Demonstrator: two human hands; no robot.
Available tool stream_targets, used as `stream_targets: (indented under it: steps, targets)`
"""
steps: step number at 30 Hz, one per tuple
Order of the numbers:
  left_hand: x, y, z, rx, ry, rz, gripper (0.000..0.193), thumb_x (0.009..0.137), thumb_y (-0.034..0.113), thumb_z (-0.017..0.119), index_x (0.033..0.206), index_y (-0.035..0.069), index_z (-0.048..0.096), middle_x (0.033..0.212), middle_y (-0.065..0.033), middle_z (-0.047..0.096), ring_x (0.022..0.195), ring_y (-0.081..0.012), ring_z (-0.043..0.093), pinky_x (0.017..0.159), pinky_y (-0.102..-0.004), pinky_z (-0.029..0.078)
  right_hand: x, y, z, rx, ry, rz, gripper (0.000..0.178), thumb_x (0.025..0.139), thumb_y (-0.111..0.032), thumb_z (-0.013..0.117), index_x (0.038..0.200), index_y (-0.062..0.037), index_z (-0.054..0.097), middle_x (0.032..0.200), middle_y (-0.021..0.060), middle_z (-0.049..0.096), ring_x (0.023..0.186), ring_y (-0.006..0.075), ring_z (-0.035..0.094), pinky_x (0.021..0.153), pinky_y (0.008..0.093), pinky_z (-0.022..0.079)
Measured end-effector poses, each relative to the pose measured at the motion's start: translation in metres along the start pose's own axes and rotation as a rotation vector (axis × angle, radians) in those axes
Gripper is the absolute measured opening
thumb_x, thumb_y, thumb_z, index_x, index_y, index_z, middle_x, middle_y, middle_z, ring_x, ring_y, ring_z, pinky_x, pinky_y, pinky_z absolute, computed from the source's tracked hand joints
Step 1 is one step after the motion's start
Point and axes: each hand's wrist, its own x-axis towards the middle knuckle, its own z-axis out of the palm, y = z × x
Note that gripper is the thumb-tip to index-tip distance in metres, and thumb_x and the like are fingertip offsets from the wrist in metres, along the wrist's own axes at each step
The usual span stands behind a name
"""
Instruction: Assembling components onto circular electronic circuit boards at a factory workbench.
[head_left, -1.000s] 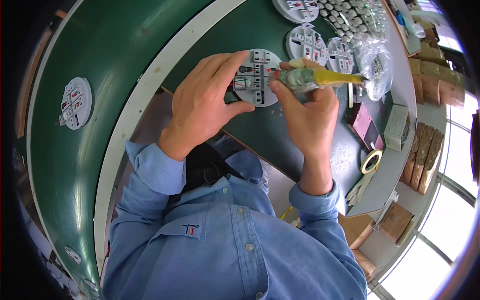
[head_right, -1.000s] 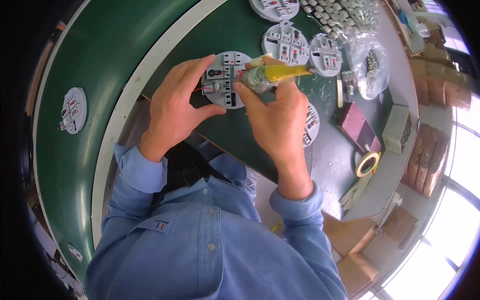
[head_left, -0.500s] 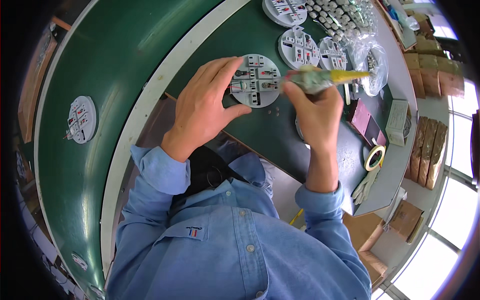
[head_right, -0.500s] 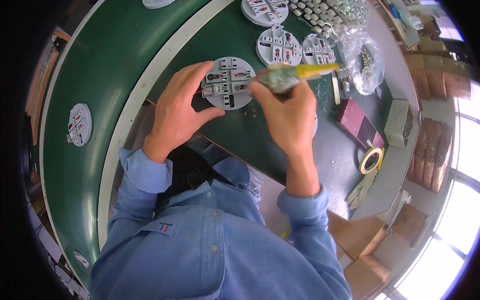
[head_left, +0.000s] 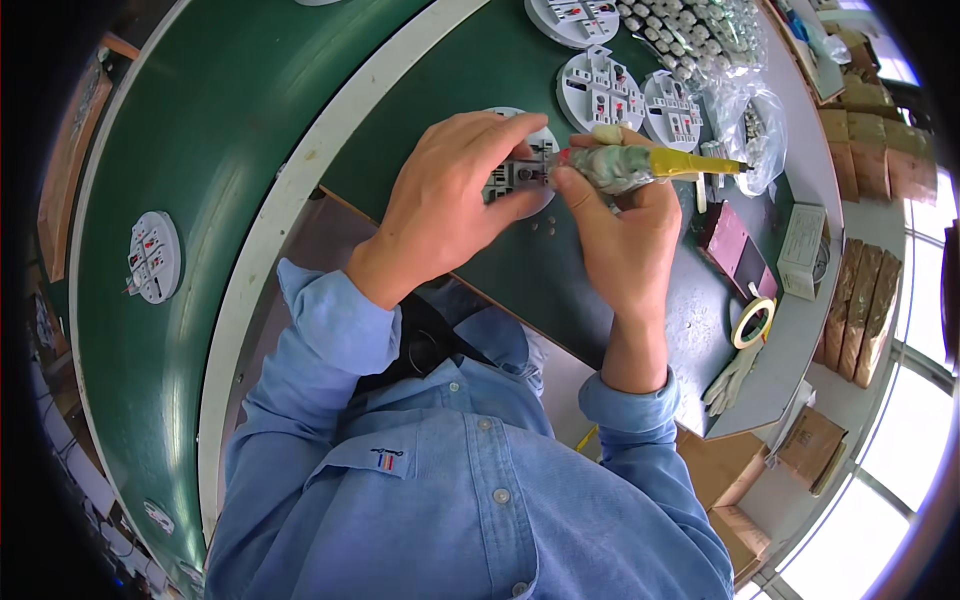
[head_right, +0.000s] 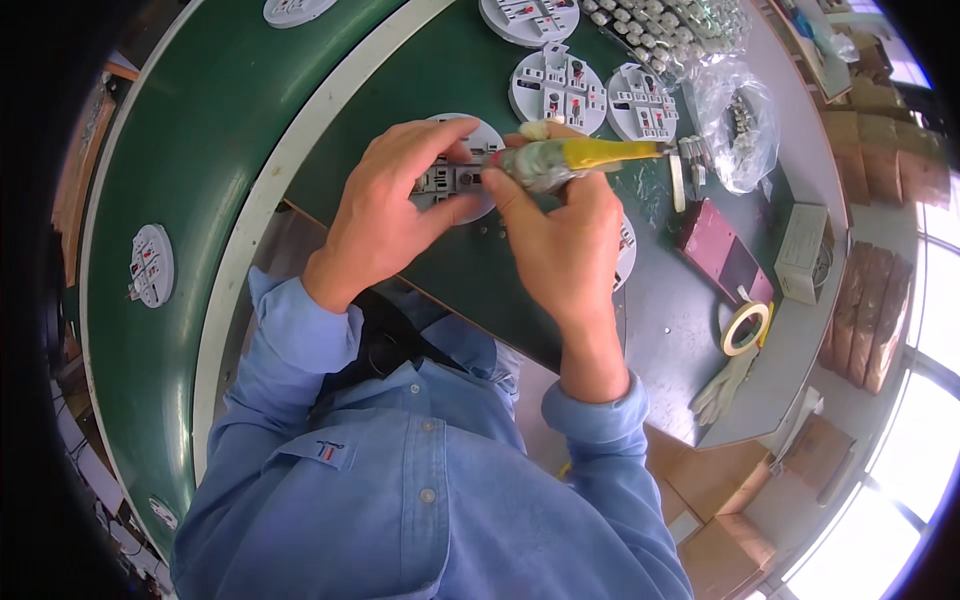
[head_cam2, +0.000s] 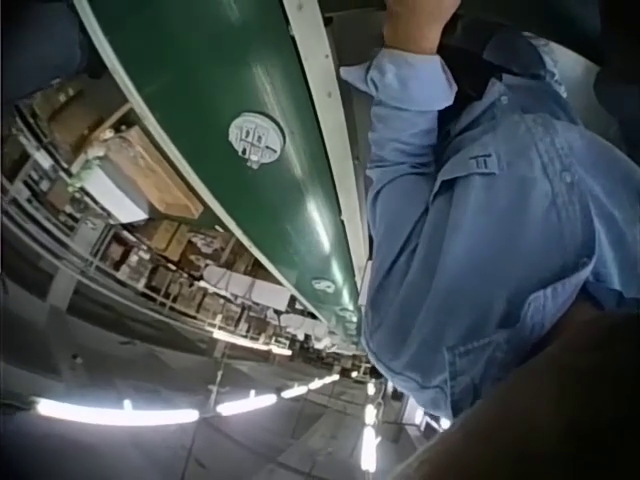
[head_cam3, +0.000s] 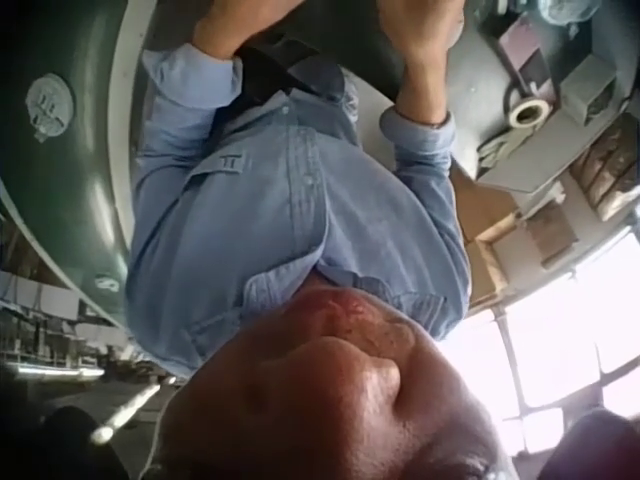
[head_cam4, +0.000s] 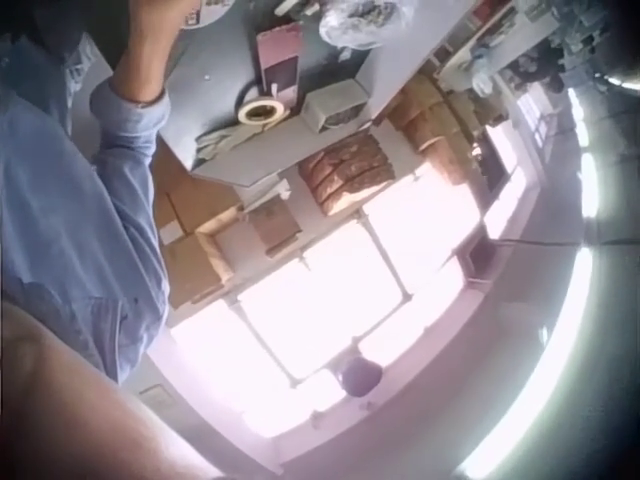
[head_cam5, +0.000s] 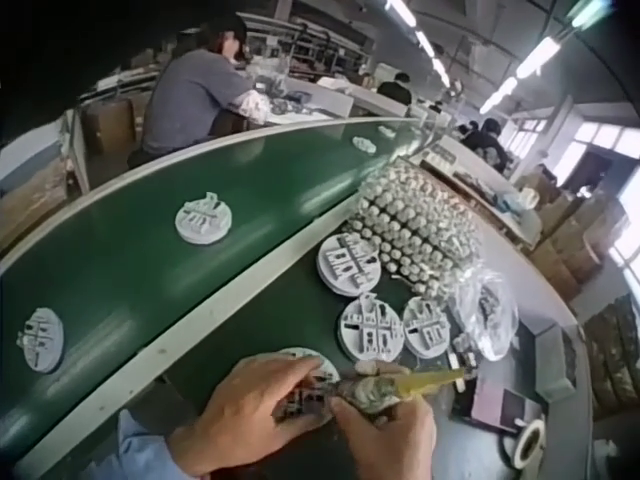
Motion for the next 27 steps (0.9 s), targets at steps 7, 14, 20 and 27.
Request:
stream_targets:
  steps: [7, 14, 20, 27]
  targets:
    - [0.001, -0.004, -0.002, -0.012, 0.033, 0.015, 0.098, 0.072, 0.005, 0.095, 0.160, 0.009, 0.051, 0.140, -0.0133, 0.069, 0.127, -0.0354, 0.066, 0.109, -0.0462, 0.053, 0.005, -0.007, 0.020, -0.285, -0.121, -0.144, 0.044, 0.085, -0.011, 0.090, 0.124, -0.0009, 0.072, 0.104, 0.0198, 0.078, 0.094, 0.0378, 0.077, 0.082, 0.0415, 0.060]
    - [0.005, -0.005, 0.006, -0.020, 0.021, 0.040, 0.099, 0.071, 0.007, 0.095, 0.159, 0.009, 0.051, 0.138, -0.0146, 0.069, 0.128, -0.0375, 0.065, 0.111, -0.0476, 0.051, 0.007, 0.000, 0.010, -0.400, -0.195, -0.036, 0.042, 0.089, -0.005, 0.087, 0.126, 0.0033, 0.072, 0.115, 0.0116, 0.080, 0.099, 0.0181, 0.078, 0.089, 0.0338, 0.060]
    - [0.014, 0.003, 0.002, 0.193, 0.093, 0.080, 0.070, 0.076, 0.017, 0.093, 0.140, 0.008, 0.066, 0.120, -0.0131, 0.073, 0.120, -0.0342, 0.067, 0.109, -0.0512, 0.048, -0.029, 0.007, -0.092, -0.442, 0.127, 0.225, 0.037, 0.094, -0.011, 0.083, 0.127, 0.0013, 0.071, 0.109, 0.0130, 0.081, 0.094, 0.0185, 0.076, 0.088, 0.0331, 0.059]
    - [0.037, -0.013, 0.041, 0.064, 0.195, 0.149, 0.014, 0.081, 0.013, 0.078, 0.093, 0.010, 0.074, 0.082, -0.0058, 0.069, 0.090, -0.0278, 0.066, 0.092, -0.0450, 0.049, -0.102, 0.062, -0.180, -0.989, 0.068, 0.480, 0.052, 0.105, -0.034, 0.074, 0.139, 0.0042, 0.066, 0.113, 0.0169, 0.076, 0.098, 0.0263, 0.073, 0.092, 0.0404, 0.059]
